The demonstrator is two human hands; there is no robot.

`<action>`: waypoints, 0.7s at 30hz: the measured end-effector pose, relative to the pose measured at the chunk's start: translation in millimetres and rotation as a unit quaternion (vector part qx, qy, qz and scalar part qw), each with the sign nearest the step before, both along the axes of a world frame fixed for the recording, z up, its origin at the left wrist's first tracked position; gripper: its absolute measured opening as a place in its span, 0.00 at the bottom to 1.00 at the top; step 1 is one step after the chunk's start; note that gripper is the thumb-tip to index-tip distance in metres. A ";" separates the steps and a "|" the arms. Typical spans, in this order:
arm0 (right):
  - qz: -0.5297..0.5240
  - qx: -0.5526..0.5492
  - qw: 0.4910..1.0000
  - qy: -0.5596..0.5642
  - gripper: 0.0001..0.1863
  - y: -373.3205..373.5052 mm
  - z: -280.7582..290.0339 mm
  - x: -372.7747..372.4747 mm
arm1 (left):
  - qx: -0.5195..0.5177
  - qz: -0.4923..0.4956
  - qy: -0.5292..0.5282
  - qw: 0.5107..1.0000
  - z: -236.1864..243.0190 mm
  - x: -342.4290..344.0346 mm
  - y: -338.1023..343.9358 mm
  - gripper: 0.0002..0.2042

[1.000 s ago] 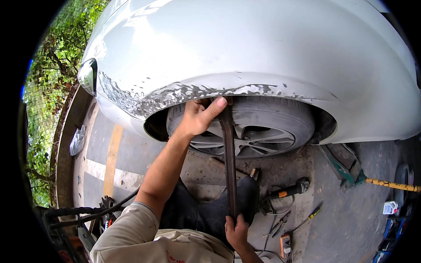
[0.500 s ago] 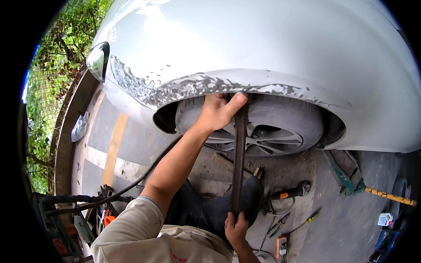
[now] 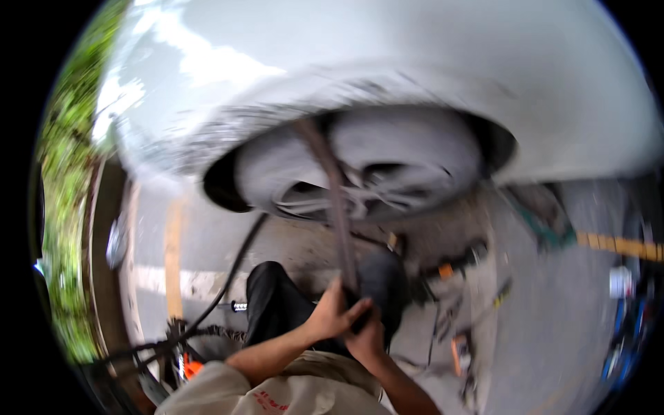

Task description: The person is repairing a dent on the front fender of a white car. They use a hammer and a metal bar to tap and push the dented metal back into shape, working around the wheel arch area.

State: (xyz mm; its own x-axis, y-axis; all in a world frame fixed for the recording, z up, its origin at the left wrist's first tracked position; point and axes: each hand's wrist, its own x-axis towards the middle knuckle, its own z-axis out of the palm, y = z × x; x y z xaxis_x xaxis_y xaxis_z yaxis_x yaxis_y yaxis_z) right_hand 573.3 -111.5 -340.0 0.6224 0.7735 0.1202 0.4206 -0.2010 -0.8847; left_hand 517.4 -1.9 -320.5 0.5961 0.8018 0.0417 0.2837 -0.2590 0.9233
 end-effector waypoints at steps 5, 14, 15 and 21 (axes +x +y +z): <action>0.162 -0.019 0.973 0.162 0.35 -35.7 7.5 29.0 | -0.078 0.002 -0.035 0.996 4.7 3.2 -34.6 0.19; -0.149 -0.491 0.849 0.125 0.19 -85.1 -255.8 67.3 | -0.084 0.124 -0.005 0.989 -30.4 17.6 -56.2 0.14; -0.153 -0.541 0.822 0.097 0.21 -70.2 -261.8 52.8 | -0.099 0.141 0.013 0.985 -26.0 13.6 -52.6 0.15; 0.073 -0.712 0.691 -0.101 0.28 -107.0 -413.9 19.6 | -0.098 0.129 0.071 0.984 -7.3 -5.1 -44.5 0.22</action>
State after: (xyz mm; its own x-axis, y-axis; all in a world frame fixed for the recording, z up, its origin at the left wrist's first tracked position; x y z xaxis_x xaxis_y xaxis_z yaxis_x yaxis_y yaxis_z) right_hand 592.9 -218.6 -753.9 0.6068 0.2502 -0.7544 0.6150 -0.7491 0.2463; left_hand 512.3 -46.4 -327.8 0.3609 0.9114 -0.1980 0.4457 0.0180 0.8950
